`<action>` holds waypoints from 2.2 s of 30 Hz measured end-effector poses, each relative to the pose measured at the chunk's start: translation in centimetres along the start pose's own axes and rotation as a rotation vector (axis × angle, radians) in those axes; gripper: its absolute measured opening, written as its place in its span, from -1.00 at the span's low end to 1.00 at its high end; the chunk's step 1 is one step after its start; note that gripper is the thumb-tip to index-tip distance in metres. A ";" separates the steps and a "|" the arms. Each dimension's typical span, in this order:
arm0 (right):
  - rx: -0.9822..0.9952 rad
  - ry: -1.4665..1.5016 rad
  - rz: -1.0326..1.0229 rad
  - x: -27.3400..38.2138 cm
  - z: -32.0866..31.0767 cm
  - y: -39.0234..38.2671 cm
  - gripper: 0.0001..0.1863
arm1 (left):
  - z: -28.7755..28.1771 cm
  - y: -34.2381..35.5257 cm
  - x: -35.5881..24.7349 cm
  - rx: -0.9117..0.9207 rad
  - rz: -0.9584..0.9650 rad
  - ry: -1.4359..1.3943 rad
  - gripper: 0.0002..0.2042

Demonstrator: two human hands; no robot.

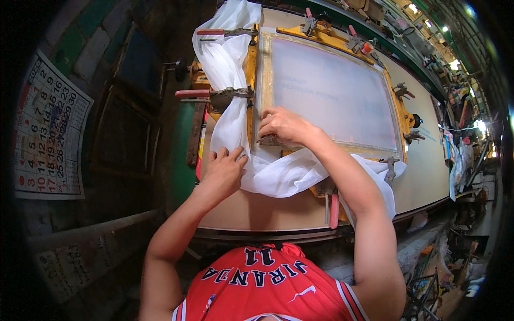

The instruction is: The person removes clamps and a white cloth from a screen printing frame, then uses scissors to cut and peel off a blue stencil sheet from a second frame. The person works at a cluttered workbench in a workshop environment.

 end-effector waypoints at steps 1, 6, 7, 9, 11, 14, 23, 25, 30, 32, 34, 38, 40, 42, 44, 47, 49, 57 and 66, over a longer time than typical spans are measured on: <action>0.023 0.030 -0.076 0.3 0.3 0.7 -0.65 | -0.1 0.0 -0.1 -0.010 -0.003 -0.001 -0.62; 0.087 -0.018 -0.234 0.8 1.7 1.1 -0.75 | -0.4 0.1 -1.3 -0.063 -0.036 -0.021 -0.67; 0.082 -0.028 -0.238 0.8 1.9 0.8 -0.77 | -0.3 0.2 -1.5 -0.068 -0.049 -0.032 -0.68; -0.027 0.011 -0.251 0.7 2.0 0.4 -0.85 | 0.1 0.4 -2.2 -0.088 -0.073 -0.045 -0.69; 0.011 0.007 -0.243 0.1 2.7 -0.5 -0.83 | 0.6 0.8 -3.1 -0.118 -0.093 -0.049 -0.69; 0.159 -0.016 -0.243 -0.5 2.9 -2.8 -0.71 | 0.9 0.5 -4.0 -0.182 -0.145 -0.065 -0.69; 0.280 -0.082 -0.164 -5.6 1.3 -14.7 -0.67 | 1.4 1.3 -10.2 -0.264 -0.149 -0.060 -0.67; 0.023 0.021 0.009 -6.3 -3.4 -19.3 -0.71 | 2.0 1.6 -11.8 -0.264 -0.151 -0.070 -0.65; -0.284 0.127 0.363 -4.3 -10.6 -29.6 -0.60 | 4.3 3.2 -16.5 -0.238 -0.096 -0.112 -0.61; -0.391 0.217 0.480 -3.0 -10.5 -34.2 -0.66 | 4.7 4.4 -19.1 -0.228 -0.034 -0.126 -0.61; -0.301 0.375 0.696 -1.1 -9.5 -37.9 -0.65 | 5.2 5.4 -21.4 -0.221 0.017 -0.133 -0.60; -0.376 0.701 0.993 2.1 -6.5 -43.6 -0.50 | 6.3 6.6 -25.3 -0.222 0.098 -0.140 -0.59; -0.375 0.725 1.077 3.3 -5.5 -45.3 -0.40 | 7.1 7.0 -26.6 -0.215 0.104 -0.151 -0.58; -0.429 0.841 1.121 4.4 -4.4 -46.2 -0.31 | 8.0 7.1 -27.5 -0.196 0.086 -0.168 -0.57; -0.500 0.914 1.144 5.2 -3.4 -47.1 -0.32 | 8.8 6.9 -28.3 -0.176 0.081 -0.169 -0.56; -0.610 1.092 1.130 6.2 -2.5 -47.4 -0.37 | 9.7 6.4 -29.1 -0.160 0.071 -0.151 -0.57; -0.734 1.193 1.100 6.9 -1.6 -47.5 -0.39 | 10.2 5.7 -29.5 -0.160 0.077 -0.139 -0.58; -0.801 1.294 1.162 9.4 -1.4 -47.6 -0.40 | 10.8 3.3 -29.3 -0.177 0.141 -0.147 -0.61; -0.905 1.314 1.302 11.7 -3.1 -46.7 -0.41 | 9.2 1.5 -28.5 -0.144 0.180 -0.173 -0.60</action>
Point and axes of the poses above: each hand's wrist, its own y-axis towards the middle knuckle, its own z-axis out of the palm, x = y × z, the point moved 7 cm from there along y, towards the middle knuckle, and after that the axes turned 15 degrees about -y, right-handed, at the moved point
